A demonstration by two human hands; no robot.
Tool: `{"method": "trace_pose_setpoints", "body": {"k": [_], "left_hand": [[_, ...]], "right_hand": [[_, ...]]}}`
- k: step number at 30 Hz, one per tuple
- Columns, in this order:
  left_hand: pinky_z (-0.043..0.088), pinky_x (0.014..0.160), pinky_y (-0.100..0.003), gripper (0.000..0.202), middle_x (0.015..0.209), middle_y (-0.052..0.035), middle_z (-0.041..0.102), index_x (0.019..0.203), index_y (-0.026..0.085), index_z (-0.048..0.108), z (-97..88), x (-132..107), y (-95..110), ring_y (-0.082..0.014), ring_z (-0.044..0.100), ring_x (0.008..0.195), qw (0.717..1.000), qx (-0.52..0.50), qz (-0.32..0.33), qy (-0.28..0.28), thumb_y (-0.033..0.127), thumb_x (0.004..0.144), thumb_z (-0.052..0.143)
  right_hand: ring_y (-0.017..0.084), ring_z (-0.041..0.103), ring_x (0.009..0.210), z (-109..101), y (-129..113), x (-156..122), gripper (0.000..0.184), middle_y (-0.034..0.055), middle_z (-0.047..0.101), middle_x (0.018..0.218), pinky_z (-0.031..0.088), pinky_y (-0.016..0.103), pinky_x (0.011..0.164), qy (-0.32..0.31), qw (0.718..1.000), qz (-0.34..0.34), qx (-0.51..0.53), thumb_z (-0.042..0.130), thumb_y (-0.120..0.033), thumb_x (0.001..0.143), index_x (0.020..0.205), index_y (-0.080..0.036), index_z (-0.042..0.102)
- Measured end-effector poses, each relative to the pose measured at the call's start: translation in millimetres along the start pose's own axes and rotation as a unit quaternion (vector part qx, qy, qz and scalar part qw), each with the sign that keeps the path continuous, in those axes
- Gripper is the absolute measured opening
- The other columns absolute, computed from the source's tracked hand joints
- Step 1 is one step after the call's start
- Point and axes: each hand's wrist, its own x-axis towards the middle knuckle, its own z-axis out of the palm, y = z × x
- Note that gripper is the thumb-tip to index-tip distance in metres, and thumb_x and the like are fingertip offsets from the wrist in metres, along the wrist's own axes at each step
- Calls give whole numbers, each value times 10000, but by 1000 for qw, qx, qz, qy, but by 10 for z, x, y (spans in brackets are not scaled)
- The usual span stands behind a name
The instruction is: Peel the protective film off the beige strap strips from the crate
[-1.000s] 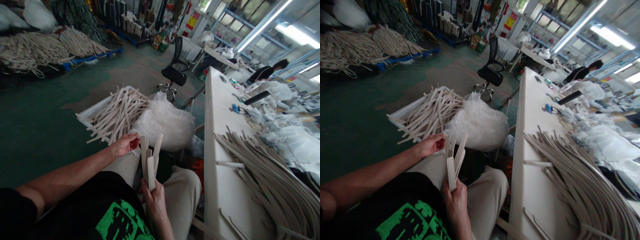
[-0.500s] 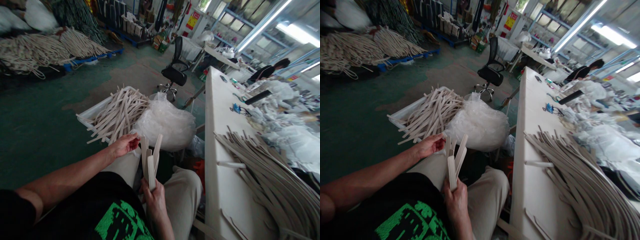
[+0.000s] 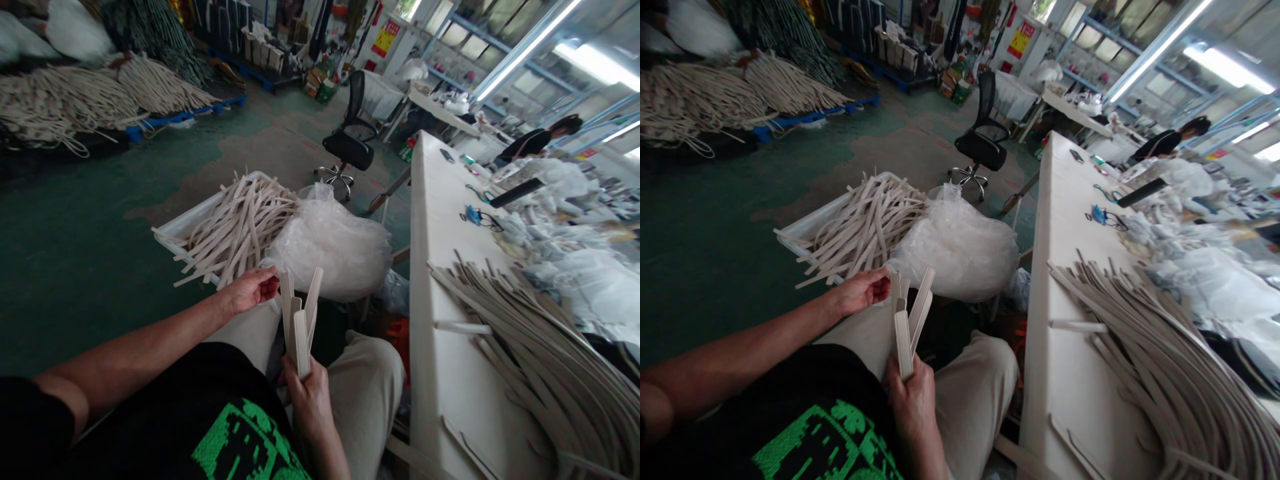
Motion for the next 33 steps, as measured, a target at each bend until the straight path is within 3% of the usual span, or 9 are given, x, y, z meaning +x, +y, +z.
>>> {"method": "trace_pose_setpoints", "body": {"k": [6, 14, 19, 24, 30, 33], "left_hand": [[566, 563, -240, 230, 674, -41, 707, 701, 127, 695, 12, -6, 4, -134, 661, 581, 1000, 5, 3, -9, 244, 773, 879], [522, 585, -212, 301, 762, -85, 752, 783, 99, 775, -76, -65, 113, -129, 660, 609, 989, 133, 43, -53, 290, 644, 962], [516, 618, -226, 318, 728, -67, 733, 759, 120, 793, -119, -229, -122, -121, 629, 592, 977, 193, 6, -88, 330, 605, 974], [498, 670, -258, 264, 719, -73, 738, 749, 142, 809, -105, -522, -444, -164, 635, 655, 954, 254, -8, -161, 378, 687, 910], [442, 648, -245, 140, 671, -35, 708, 754, 180, 829, -93, -630, -409, -166, 596, 660, 920, 339, 78, -181, 319, 750, 848], [399, 594, -237, 88, 597, -17, 653, 718, 172, 821, -107, -605, -334, -138, 527, 595, 924, 336, 93, -159, 250, 741, 853]], "right_hand": [[131, 510, 472, 4, 4, 37, 397, 26, 597, 609, 383, 229, 448, -12, 1000, 12, -9, 530, -505, 949, 738, -171, 571], [104, 470, 396, 15, -66, 50, 362, 5, 586, 564, 341, 203, 395, -44, 997, 53, 30, 555, -499, 917, 765, -171, 542], [97, 450, 389, 62, -129, 101, 391, -3, 570, 543, 335, 201, 384, -39, 995, 63, 62, 588, -541, 878, 739, -179, 535], [93, 436, 376, 71, -153, 122, 528, 4, 562, 509, 315, 207, 386, -36, 991, 63, 111, 603, -664, 851, 709, -155, 592], [107, 467, 393, -4, -179, 133, 695, 36, 557, 448, 355, 221, 431, -31, 978, 102, 181, 616, -782, 794, 697, -99, 693], [133, 529, 429, -38, -199, 123, 700, 79, 639, 542, 386, 235, 429, -3, 974, 124, 191, 711, -790, 692, 756, -93, 698]]}}
